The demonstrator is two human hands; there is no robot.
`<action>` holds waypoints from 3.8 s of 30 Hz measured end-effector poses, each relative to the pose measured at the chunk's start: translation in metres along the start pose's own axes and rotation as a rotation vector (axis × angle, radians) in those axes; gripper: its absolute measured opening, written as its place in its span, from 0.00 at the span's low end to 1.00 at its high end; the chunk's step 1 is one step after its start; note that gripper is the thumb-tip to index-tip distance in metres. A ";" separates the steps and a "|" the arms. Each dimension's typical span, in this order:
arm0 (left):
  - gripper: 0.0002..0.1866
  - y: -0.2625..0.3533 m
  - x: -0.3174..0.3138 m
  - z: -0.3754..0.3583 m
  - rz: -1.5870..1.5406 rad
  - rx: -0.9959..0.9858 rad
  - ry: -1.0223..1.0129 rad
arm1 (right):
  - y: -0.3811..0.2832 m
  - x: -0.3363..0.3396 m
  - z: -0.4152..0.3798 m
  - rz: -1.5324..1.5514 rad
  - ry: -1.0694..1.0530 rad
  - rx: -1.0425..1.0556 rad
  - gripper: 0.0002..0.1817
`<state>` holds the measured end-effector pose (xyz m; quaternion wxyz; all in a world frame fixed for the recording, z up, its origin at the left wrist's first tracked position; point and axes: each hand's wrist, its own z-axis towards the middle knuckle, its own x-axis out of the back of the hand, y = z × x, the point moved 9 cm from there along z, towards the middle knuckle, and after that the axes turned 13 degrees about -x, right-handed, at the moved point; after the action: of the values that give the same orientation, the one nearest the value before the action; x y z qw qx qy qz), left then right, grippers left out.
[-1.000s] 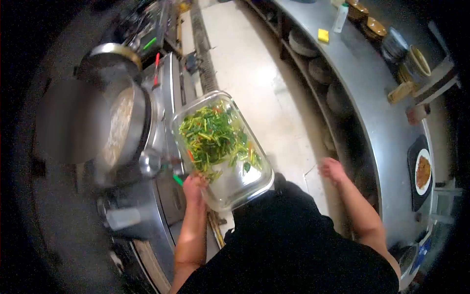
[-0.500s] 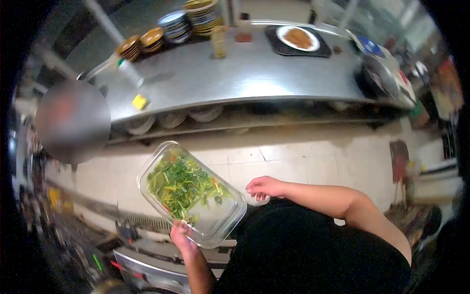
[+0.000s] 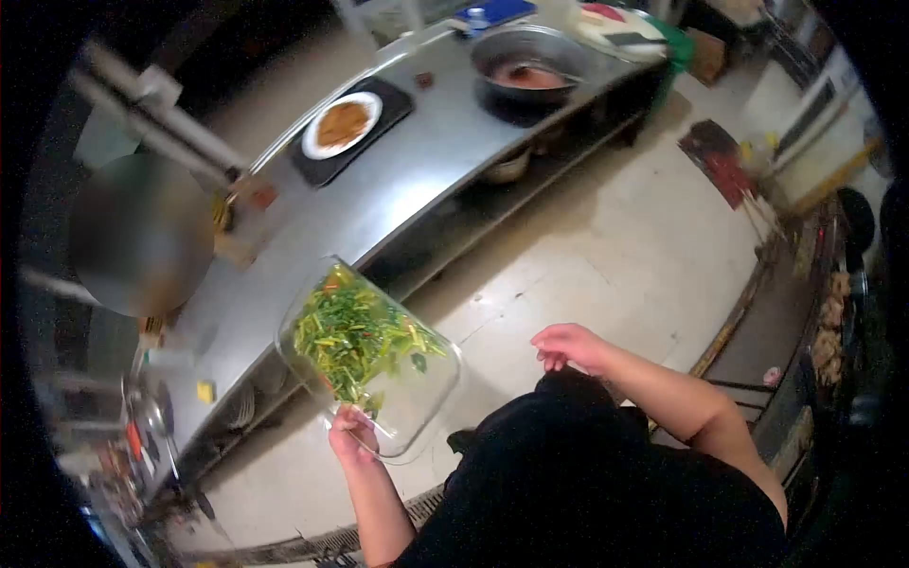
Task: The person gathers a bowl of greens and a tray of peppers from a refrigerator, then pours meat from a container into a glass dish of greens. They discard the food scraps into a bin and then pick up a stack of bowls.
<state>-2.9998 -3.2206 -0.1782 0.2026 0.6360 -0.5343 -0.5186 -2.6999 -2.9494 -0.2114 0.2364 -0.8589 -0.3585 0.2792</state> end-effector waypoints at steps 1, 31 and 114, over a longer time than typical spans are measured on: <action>0.09 0.002 -0.004 -0.005 -0.007 0.016 0.003 | 0.004 0.014 -0.023 0.021 0.051 0.028 0.14; 0.22 0.028 -0.092 -0.066 -0.058 0.080 -0.558 | -0.048 0.269 -0.319 0.315 0.684 0.335 0.09; 0.13 0.151 0.853 -0.133 -0.479 -0.632 1.316 | 0.179 -0.890 0.468 -0.435 -0.590 -0.614 0.28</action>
<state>-3.0472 -4.0716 -0.3829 0.5330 0.8239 0.0222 -0.1911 -3.4400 -3.6318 -0.3865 -0.0872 -0.6780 -0.6477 0.3365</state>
